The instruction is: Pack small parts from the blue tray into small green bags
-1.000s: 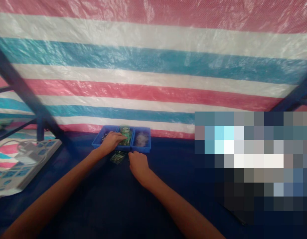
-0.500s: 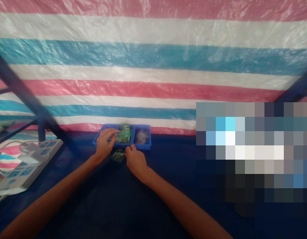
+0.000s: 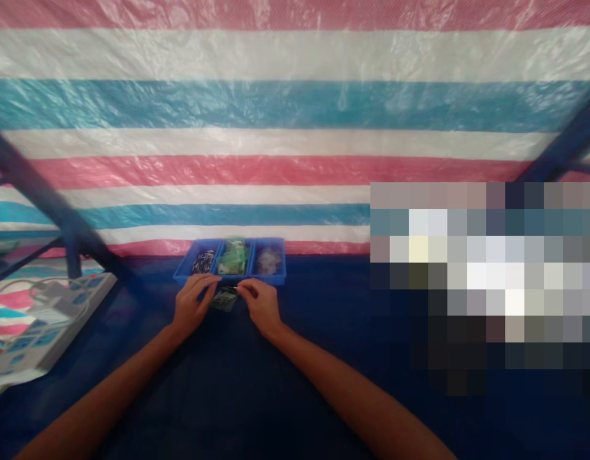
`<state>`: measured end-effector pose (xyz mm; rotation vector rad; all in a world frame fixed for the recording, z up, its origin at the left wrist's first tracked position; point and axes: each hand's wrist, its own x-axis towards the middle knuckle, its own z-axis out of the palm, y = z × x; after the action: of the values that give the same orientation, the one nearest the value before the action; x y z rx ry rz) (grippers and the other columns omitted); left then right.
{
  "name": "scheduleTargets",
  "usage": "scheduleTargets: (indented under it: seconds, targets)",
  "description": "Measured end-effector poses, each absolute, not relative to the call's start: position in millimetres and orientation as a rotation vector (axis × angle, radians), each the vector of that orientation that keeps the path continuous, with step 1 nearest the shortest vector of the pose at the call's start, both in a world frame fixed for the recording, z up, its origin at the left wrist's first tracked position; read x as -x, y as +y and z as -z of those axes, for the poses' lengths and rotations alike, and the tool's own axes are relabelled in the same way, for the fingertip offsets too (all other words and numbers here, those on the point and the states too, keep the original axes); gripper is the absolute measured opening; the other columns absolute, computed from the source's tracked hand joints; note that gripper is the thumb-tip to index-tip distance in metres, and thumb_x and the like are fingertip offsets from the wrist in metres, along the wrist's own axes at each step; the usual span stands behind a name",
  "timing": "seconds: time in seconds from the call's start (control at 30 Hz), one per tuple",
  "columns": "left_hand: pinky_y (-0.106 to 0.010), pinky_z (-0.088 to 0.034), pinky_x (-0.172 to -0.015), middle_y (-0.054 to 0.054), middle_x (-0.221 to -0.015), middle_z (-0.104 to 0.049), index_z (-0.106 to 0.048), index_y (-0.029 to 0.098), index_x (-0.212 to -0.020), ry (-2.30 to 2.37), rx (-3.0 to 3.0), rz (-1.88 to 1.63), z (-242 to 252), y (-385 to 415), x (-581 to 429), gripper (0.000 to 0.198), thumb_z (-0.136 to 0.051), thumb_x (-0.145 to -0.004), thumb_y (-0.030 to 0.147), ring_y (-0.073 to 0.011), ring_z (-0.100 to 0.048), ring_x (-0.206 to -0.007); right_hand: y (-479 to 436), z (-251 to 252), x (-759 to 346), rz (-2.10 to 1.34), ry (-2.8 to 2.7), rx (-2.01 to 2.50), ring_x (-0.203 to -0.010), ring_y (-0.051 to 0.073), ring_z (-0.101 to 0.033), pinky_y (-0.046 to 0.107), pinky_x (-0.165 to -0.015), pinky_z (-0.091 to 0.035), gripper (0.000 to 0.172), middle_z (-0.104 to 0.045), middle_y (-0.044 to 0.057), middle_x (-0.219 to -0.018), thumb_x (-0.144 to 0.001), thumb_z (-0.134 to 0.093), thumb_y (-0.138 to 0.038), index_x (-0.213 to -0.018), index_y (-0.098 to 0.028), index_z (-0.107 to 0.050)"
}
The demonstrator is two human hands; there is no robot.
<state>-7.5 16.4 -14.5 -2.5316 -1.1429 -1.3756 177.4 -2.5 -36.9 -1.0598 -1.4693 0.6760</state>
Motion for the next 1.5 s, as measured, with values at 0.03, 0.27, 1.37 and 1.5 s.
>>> scheduleTargets:
  seconds: [0.03, 0.27, 1.37, 1.5]
  targets:
    - [-0.034, -0.045, -0.087, -0.006, -0.097, -0.065, -0.063, 0.019, -0.101, -1.147, 2.542, 1.370, 14, 16, 8, 0.019, -0.051, -0.087, 0.016, -0.0182, -0.059, -0.094, -2, 38, -177, -0.678, -1.460, 1.060, -0.061, 0.014, -0.058, 0.023, -0.058, -0.044, 0.017, -0.069, 0.002, -0.079, -0.083, -0.057, -0.030, -0.085, -0.018, -0.070]
    - [-0.035, -0.045, -0.088, -0.006, -0.099, -0.065, -0.063, 0.021, -0.104, -1.154, 2.554, 1.331, 16, 17, 11, 0.020, -0.049, -0.089, 0.020, -0.0184, -0.058, -0.096, -2, 40, -174, -0.833, -1.410, 1.010, -0.045, 0.010, -0.053, 0.021, -0.048, -0.044, 0.023, -0.069, 0.002, -0.079, -0.086, -0.051, -0.030, -0.103, -0.019, -0.062]
    - [-0.033, -0.047, -0.083, -0.007, -0.091, -0.063, -0.061, 0.018, -0.093, -1.134, 2.754, 1.337, 15, 13, 6, 0.013, -0.050, -0.089, 0.024, -0.0177, -0.058, -0.089, -10, 31, -175, -0.663, -1.637, 1.075, -0.061, 0.012, -0.056, 0.021, -0.058, -0.043, 0.022, -0.063, 0.001, -0.079, -0.090, -0.047, -0.034, -0.090, -0.019, -0.062]
    - [-0.032, -0.047, -0.083, -0.007, -0.090, -0.064, -0.062, 0.018, -0.092, -1.136, 2.739, 1.342, 15, 12, 6, 0.014, -0.050, -0.089, 0.024, -0.0176, -0.059, -0.088, -10, 30, -175, -0.649, -1.631, 1.089, -0.062, 0.012, -0.055, 0.021, -0.058, -0.043, 0.022, -0.062, 0.002, -0.078, -0.089, -0.047, -0.034, -0.089, -0.018, -0.062]
